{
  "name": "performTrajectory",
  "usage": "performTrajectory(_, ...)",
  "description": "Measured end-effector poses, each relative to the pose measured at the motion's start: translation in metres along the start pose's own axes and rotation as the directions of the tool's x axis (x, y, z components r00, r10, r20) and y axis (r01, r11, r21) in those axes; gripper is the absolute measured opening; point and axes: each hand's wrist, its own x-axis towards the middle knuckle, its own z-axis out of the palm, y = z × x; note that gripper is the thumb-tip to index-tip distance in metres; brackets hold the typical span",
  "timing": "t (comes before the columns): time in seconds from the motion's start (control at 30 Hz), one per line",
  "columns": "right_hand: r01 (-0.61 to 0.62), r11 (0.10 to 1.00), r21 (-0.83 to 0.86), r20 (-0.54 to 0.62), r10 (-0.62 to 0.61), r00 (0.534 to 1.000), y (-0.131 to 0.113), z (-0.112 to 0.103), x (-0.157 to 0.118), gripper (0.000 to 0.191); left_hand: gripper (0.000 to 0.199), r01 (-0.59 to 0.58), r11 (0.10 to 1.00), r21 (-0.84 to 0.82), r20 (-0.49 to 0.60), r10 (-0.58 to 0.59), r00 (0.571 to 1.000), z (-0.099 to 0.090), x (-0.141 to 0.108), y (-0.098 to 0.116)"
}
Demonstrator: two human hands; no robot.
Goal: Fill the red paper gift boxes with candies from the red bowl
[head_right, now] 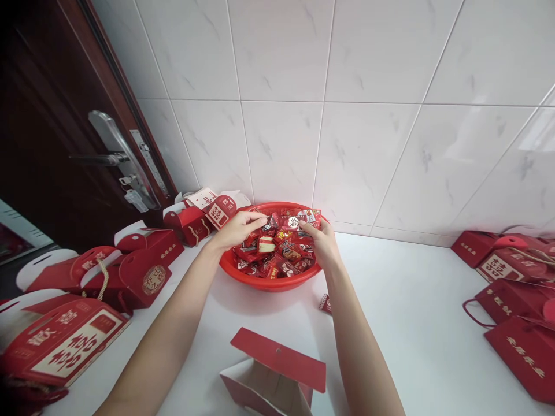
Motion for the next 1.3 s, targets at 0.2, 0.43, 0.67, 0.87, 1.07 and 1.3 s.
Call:
performTrajectory(0.2,-0.001,1.000,-0.005,0.016,0.001,1.000,0.000,0.001,-0.001,0.036,0.034,0.006,0.999,-0.045,-0.044,-0.008,0.999,0.001,-0.002,0.008)
performTrajectory(0.43,-0.017,0.999,-0.033,0.055,0.019,0.998,0.000,0.001,-0.002,0.036,0.039,-0.007,0.999,-0.036,-0.057,0.005,0.998,0.003,-0.002,0.012)
performTrajectory(0.67,-0.015,0.999,-0.035,0.091,0.018,0.996,0.001,0.000,-0.001,0.034,0.043,0.030,0.998,-0.055,0.008,-0.029,1.000,0.003,-0.003,0.010)
performTrajectory(0.87,-0.012,0.998,-0.059,0.134,0.020,0.991,0.004,-0.004,0.001,0.034,0.036,-0.001,1.000,0.006,-0.025,0.002,1.000,0.001,-0.003,0.008)
performTrajectory(1.07,-0.003,0.998,-0.067,0.126,0.012,0.992,0.002,-0.002,-0.001,0.038,0.028,-0.052,0.993,0.106,0.001,0.052,0.999,0.009,-0.002,0.013)
performTrajectory(1.3,0.046,0.996,-0.080,0.133,-0.036,0.991,0.002,-0.002,-0.002,0.039,0.027,-0.033,0.995,0.094,0.065,0.027,0.998,0.034,-0.006,0.023)
